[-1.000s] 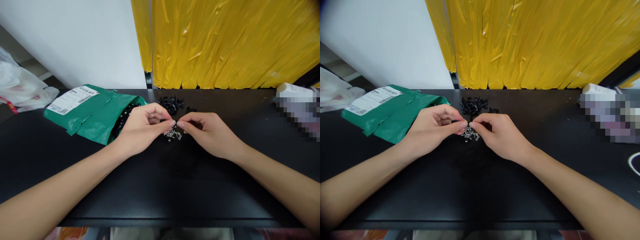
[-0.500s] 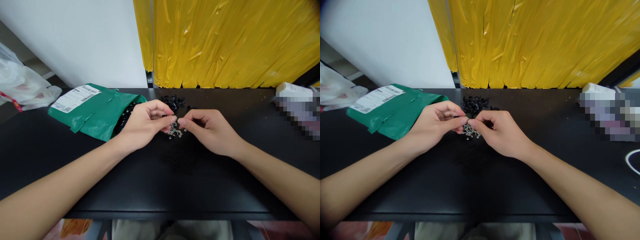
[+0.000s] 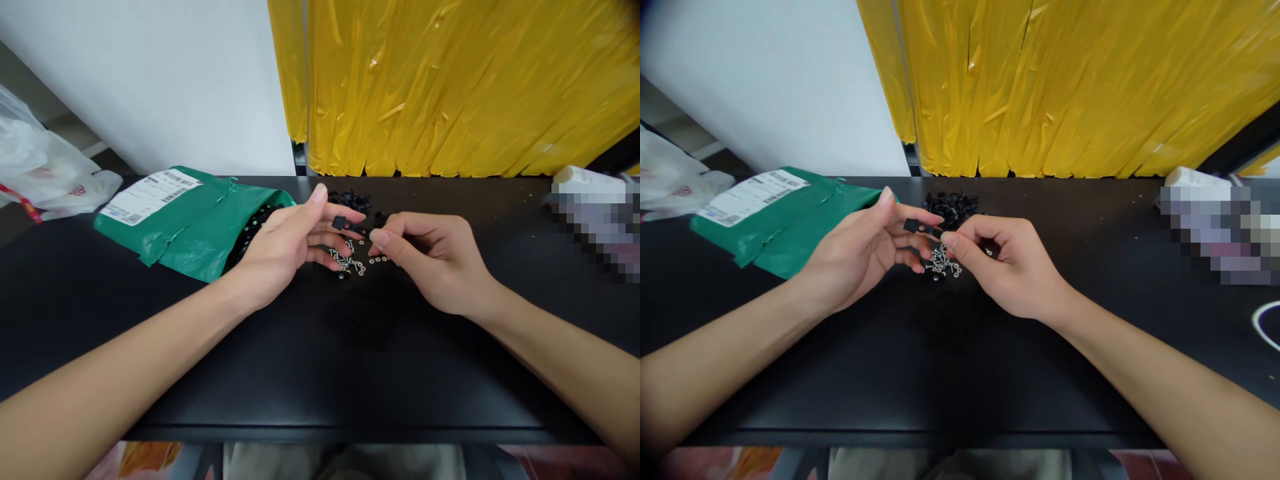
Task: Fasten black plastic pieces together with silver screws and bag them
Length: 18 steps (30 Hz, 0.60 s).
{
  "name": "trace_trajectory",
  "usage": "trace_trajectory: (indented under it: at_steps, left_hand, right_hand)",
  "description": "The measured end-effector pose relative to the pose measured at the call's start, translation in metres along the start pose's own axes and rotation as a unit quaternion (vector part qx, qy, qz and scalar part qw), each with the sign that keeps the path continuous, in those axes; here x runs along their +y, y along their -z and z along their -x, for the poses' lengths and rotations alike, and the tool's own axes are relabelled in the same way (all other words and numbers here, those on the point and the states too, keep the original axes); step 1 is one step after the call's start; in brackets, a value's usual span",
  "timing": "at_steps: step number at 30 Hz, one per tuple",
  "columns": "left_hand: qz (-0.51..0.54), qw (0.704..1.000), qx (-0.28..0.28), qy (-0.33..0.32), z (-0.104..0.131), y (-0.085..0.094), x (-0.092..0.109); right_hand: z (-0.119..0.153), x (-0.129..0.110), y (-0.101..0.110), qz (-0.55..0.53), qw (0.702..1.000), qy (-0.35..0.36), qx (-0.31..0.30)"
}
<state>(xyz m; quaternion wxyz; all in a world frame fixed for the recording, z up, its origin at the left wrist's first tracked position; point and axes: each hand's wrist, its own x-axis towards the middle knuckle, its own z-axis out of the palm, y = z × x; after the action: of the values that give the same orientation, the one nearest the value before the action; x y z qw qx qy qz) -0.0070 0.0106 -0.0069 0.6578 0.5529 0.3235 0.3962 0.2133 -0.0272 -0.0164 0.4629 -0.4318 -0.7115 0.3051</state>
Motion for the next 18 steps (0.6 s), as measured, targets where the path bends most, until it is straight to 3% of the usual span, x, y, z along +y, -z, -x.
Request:
trace_trajectory:
  at_steps: [3, 12, 18]
  left_hand:
    - [0.002, 1.0, -0.02, 0.016, 0.001, -0.001, -0.002]
    - [-0.009, 0.998, -0.025, -0.051, 0.005, -0.008, -0.007]
    - [-0.075, 0.995, 0.009, -0.067, 0.007, -0.014, -0.009]
  right_hand:
    - [0.0, 0.0, -0.001, -0.007, 1.0, 0.008, 0.006]
    - [0.0, -0.003, -0.006, -0.014, 0.996, 0.077, 0.04]
    - [0.003, -0.005, -0.008, 0.038, 0.986, 0.16, 0.026]
